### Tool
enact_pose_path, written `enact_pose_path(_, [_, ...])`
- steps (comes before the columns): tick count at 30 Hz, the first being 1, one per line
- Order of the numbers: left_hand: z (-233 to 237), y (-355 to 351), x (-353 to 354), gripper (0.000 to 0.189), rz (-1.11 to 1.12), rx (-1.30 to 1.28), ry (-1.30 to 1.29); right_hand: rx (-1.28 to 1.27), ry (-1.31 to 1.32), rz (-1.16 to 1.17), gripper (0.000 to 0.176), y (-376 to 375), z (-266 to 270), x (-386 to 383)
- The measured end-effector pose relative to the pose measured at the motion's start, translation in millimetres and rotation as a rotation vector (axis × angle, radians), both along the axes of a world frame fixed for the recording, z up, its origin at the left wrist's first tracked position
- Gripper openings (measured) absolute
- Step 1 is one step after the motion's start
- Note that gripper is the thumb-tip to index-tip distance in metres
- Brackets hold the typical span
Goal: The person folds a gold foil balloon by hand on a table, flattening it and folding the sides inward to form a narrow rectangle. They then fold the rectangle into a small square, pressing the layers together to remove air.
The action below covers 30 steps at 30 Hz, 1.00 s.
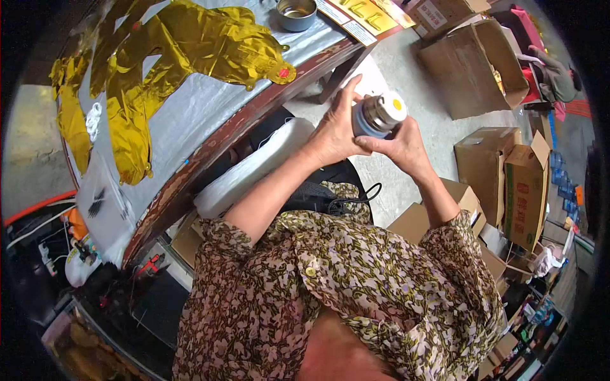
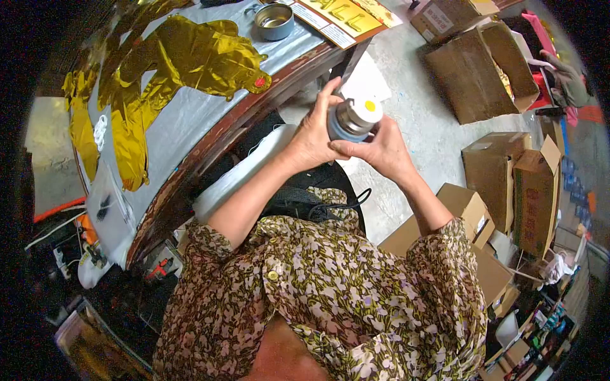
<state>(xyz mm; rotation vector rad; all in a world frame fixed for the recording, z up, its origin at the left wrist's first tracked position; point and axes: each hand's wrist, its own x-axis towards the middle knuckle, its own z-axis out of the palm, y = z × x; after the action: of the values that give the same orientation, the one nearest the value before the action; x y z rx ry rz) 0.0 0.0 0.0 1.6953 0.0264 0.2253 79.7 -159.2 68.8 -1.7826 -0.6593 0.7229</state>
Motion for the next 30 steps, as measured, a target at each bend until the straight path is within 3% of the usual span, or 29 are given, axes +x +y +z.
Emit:
enact_pose_path(3, [-4, -5, 0, 0.135, 0.017, 0.118, -0.008, -0.111, -0.108, -0.123, 0.052, -2, -10, -6])
enact_pose_path(5, [0, -14, 5, 0.128, 0.124, 0.392, -0.183, -0.084, -0.134, -0.161, 0.055, -12, -33, 14])
enact_pose_path(6, [8, -9, 3, 0.103, 0.146, 0.517, -0.212, -0.089, -0.136, -0.184, 0.047, -14, -39, 26])
enact_pose_path(8, [29, 20, -6, 0.072, 0.079, 0.674, -0.244, -0.113, -0.108, -0.281, 0.038, -18, -66, 55])
enact_pose_path(9, [61, 39, -16, 0.047, 0.138, 0.85, -0.274, -0.066, -0.104, -0.304, 0.034, -24, -96, 76])
enact_pose_path(11, [83, 75, -31, 0.042, 0.355, 1.001, -0.171, -0.15, -0.194, -0.358, 0.036, -25, -144, 112])
enact_pose_path(13, [92, 100, -45, 0.046, 0.458, 1.139, 0.21, -0.132, -0.171, -0.417, 0.036, -17, -194, 148])
enact_pose_path(14, [83, 112, -48, 0.049, 0.468, 1.17, 0.175, -0.153, -0.202, -0.478, 0.036, -15, -221, 168])
enact_pose_path(16, [62, 118, -54, 0.049, 0.439, 1.003, 0.305, -0.221, -0.293, -0.545, 0.038, -3, -258, 199])
enact_pose_path(17, [51, 119, -58, 0.049, 0.416, 1.097, 0.261, -0.248, -0.36, -0.556, 0.04, 7, -271, 212])
enact_pose_path(18, [47, 122, -55, 0.048, 0.435, 1.214, 0.042, -0.12, -0.366, -0.503, 0.043, 10, -286, 224])
enact_pose_path(19, [39, 121, -58, 0.045, 0.445, 1.274, 0.11, -0.218, -0.422, -0.605, 0.039, 25, -279, 223])
enact_pose_path(20, [44, 120, -57, 0.045, 0.467, 1.208, 0.1, -0.046, -0.523, -0.655, 0.029, 23, -335, 247])
enact_pose_path(21, [49, 120, -55, 0.046, 0.483, 1.136, 0.089, -0.151, -0.53, -0.677, 0.016, 16, -396, 278])
enact_pose_path(23, [63, 125, -53, 0.048, 0.502, 1.13, 0.065, -0.091, -0.51, -0.582, 0.016, 107, -407, 302])
enact_pose_path(24, [63, 123, -55, 0.049, 0.501, 1.117, 0.079, -0.069, -0.492, -0.549, 0.016, -9, -414, 253])
enact_pose_path(25, [54, 120, -57, 0.043, 0.475, 1.102, 0.14, -0.052, -0.473, -0.523, 0.016, 106, -419, 278])
enact_pose_path(30, [65, 120, -56, 0.041, 0.472, 1.048, 0.187, -0.008, -0.376, -0.477, 0.015, 111, -441, 267])
